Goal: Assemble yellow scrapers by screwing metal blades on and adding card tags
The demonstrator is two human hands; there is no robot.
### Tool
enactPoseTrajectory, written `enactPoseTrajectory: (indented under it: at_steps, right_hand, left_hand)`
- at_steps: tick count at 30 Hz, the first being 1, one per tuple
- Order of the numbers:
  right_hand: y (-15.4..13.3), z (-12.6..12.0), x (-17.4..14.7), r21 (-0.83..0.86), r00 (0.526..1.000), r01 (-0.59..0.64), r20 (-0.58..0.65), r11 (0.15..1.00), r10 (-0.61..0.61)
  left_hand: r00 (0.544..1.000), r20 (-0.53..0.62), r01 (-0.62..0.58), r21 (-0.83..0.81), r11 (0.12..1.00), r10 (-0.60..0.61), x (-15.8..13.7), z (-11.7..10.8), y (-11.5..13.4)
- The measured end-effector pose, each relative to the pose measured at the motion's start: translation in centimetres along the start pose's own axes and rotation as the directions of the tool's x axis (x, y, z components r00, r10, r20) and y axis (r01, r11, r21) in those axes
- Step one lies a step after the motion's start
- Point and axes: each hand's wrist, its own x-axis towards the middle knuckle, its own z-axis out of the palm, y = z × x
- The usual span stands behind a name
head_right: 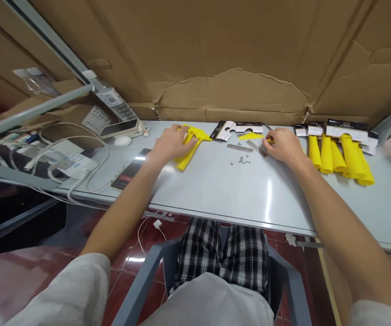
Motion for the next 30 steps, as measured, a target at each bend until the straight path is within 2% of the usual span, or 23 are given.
enactPoseTrajectory:
  at_steps: [6, 12, 16, 21, 27, 30]
  right_hand:
    - [-0.1, -0.1, -0.1, 0.004, 1.000, 0.003, -0.012, 1.000, -0.003]
    - [-0.8, -0.5, -0.6, 0.036, 1.000, -0.005, -0.028, 0.999, 0.006]
    - [-1.0, -0.7, -0.8, 0.051, 0.999, -0.005, -0.031, 0.999, 0.007]
    - [-1.0, -0.3, -0.7, 0.072, 1.000, 0.010, -0.026, 0.997, -0.008]
    - [-1.5, 0.0, -0.8, 0.099, 0.996, 0.063, 0.048, 0.993, -0.069]
    - [-1.5, 0.2, -0.7, 0.082, 0.995, 0.086, 0.044, 0.993, -0.090]
  left_hand:
    - [0.989, -0.021, 0.147, 0.085, 0.985, -0.146, -4.2, 0.5, -1.7]
    - [0.989, -0.038, 0.144, 0.117, 0.983, -0.141, -4.8, 0.6, -1.1]
    - [0.997, -0.051, 0.059, 0.148, 0.987, -0.052, -4.1, 0.5, 0.4]
    - [0.988, -0.014, -0.151, 0.185, 0.971, 0.156, -2.7, 0.8, 3.3]
    - [0.984, 0.087, -0.174, 0.212, 0.962, 0.158, -0.5, 0.4, 6.1]
    - [0.981, 0.077, -0.188, 0.193, 0.963, 0.176, 0.1, 0.6, 6.9]
